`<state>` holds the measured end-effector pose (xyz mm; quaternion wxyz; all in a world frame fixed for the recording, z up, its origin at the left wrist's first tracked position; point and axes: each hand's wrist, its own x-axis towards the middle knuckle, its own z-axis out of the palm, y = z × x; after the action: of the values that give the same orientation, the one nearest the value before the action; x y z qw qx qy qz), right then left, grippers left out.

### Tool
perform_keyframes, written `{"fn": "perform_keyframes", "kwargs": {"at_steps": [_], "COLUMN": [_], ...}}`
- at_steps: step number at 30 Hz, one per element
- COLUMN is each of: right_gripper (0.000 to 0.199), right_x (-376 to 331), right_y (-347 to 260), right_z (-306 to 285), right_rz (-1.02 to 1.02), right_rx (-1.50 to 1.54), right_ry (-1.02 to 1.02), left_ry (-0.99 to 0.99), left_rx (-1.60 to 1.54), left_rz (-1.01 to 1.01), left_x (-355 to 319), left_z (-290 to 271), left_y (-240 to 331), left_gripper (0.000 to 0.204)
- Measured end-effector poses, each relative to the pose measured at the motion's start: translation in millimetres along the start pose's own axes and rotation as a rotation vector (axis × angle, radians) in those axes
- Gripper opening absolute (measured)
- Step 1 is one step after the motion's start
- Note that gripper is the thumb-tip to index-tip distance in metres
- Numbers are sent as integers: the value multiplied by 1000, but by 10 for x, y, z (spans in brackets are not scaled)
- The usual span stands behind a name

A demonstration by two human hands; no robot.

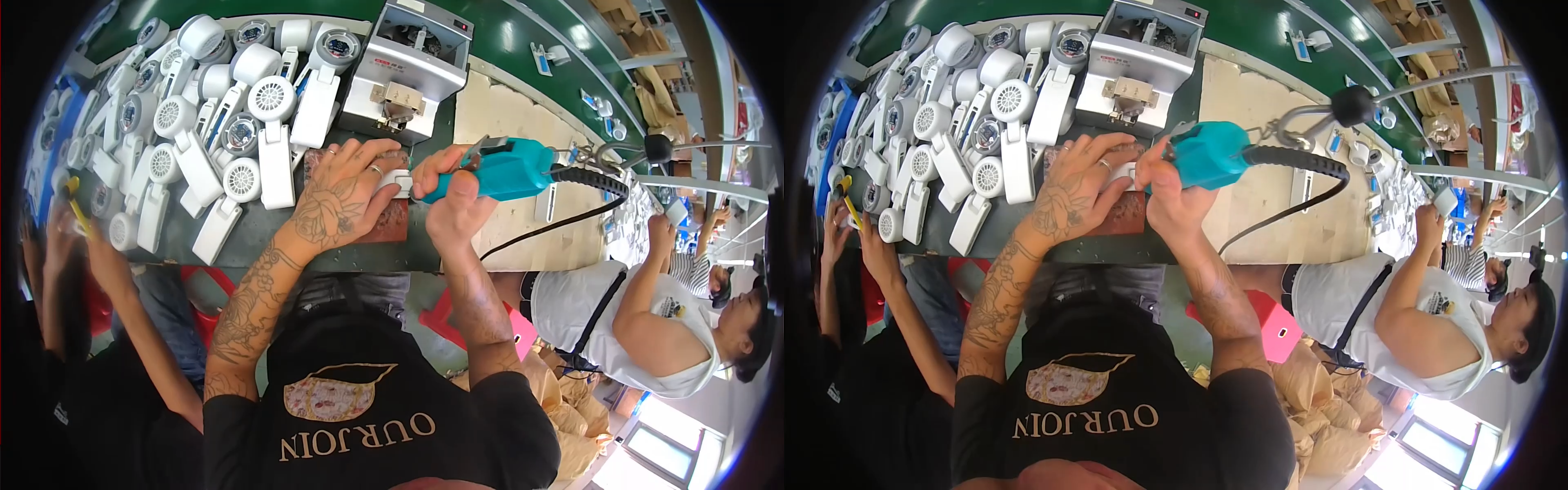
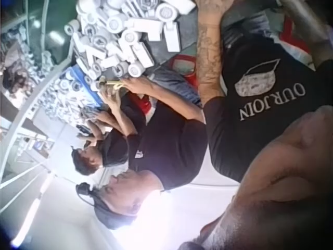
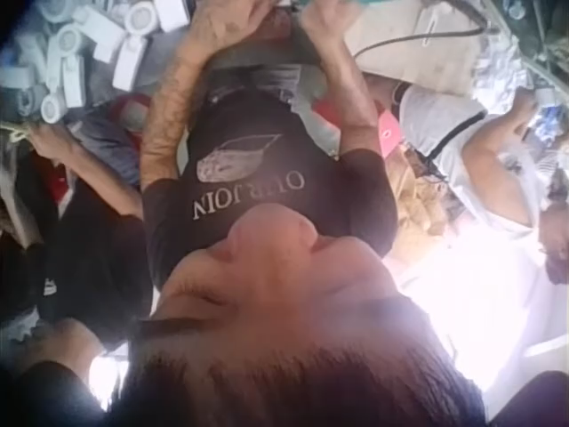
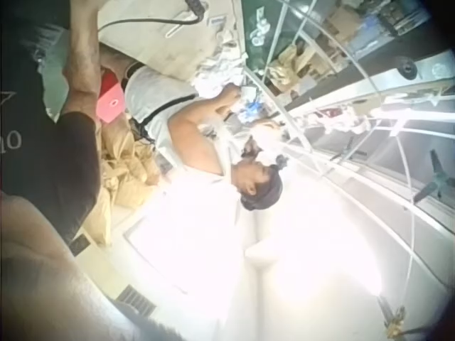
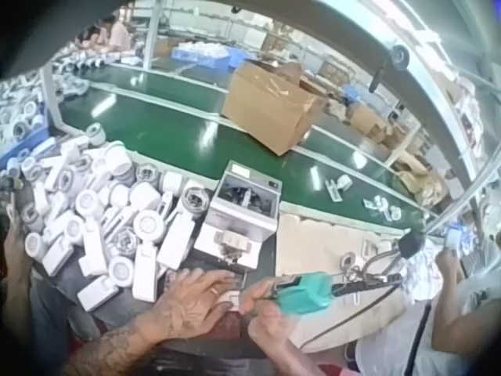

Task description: The person assembles small white electronic components into a plastic housing using a handheld power screwdriver on a factory production line.

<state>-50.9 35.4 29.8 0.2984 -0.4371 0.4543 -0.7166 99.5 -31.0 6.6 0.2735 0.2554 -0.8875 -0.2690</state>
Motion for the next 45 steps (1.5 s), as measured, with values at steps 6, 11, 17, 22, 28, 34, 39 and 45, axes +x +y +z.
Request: {"fn": "perform_keyframes", "kwargs": {"at_steps": [6,11,17,22,28,34,39,45], "right_gripper": [51,67,68,73,72,72,73,73], "right_x": [-163,-386,-732,-830,-1015,-1257,-1311,-1312], "right_y": [68,-509,-702,-597,-726,-780,-812,-729], "right_z": [-205,-158,-343,-438,-682,-818,-759,-868], "right_rz": [57,2,-13,139,40,47,46,46], "right_rx": [63,235,180,77,52,63,83,-87], "right_ry": [93,196,230,214,219,245,245,272], "left_ry": [50,31,635,642,179,-179,-189,85], "left_rx": [69,263,349,793,-247,-205,-125,-182], "left_rz": [103,184,-420,-210,37,-63,-142,81], "left_x": [-59,-497,-620,-235,821,1656,1808,1339], "left_z": [10,-68,-972,-1344,299,1843,2512,1682], "left_y": [50,277,-122,-341,736,1179,1121,901], "left_gripper": [34,29,30,31,34,57,67,32]}}
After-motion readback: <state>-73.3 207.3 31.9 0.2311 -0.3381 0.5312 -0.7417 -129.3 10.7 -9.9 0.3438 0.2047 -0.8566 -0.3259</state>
